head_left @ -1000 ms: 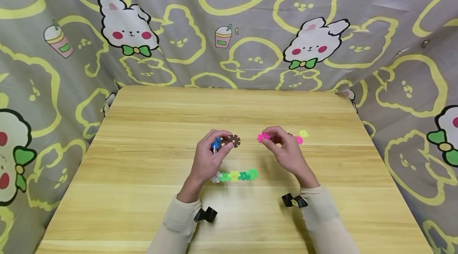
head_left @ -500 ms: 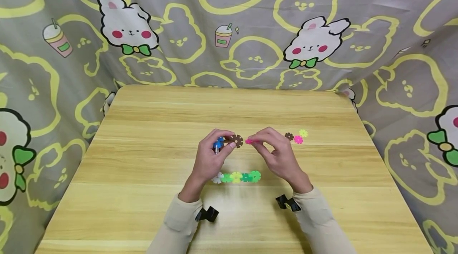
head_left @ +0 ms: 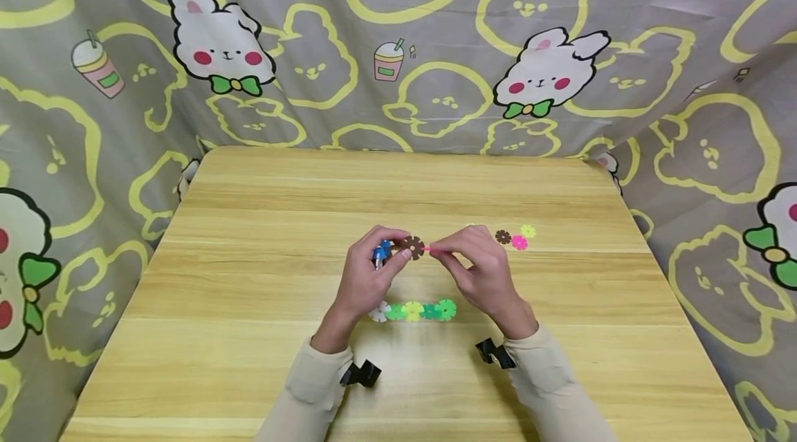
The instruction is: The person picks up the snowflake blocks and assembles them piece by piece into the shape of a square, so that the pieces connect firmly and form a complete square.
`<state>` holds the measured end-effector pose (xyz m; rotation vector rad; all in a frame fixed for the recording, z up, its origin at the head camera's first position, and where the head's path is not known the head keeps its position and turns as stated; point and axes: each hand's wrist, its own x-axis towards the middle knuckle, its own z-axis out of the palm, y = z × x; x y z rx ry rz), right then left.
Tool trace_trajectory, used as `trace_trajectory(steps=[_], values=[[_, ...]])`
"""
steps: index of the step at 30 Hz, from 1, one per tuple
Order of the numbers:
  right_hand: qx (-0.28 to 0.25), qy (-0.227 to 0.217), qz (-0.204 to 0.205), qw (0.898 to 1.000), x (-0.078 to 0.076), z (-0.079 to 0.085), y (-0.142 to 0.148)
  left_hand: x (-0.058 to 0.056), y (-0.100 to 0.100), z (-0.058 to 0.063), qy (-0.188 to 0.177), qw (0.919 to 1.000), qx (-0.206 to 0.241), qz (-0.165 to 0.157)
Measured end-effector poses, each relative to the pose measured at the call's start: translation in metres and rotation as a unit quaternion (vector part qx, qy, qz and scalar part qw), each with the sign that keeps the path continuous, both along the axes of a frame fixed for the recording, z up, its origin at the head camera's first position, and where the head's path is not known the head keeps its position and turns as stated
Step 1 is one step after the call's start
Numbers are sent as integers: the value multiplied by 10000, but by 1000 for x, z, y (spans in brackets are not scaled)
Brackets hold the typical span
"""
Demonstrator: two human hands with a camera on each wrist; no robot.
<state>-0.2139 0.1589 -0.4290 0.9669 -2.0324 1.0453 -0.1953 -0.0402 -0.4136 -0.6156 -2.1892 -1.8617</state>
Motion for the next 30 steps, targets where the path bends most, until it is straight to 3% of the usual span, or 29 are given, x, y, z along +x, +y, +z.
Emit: trace_trajectory(steps=[8,15,22,30], values=[[-106,222,95,9997,1,-2,-4,2,4,0,-216,9997,-70,-52],[-233,167,68,9996,1,-4,-4,1,6,0,-84,9999,-102,35],[-624,256,34,9977,-1,-10,-9,-10,8,-30,-83,9998,-44,189],[-806,203,115,9965,-1,-13,-10,-11,6,-33,-117,9999,-11,5]])
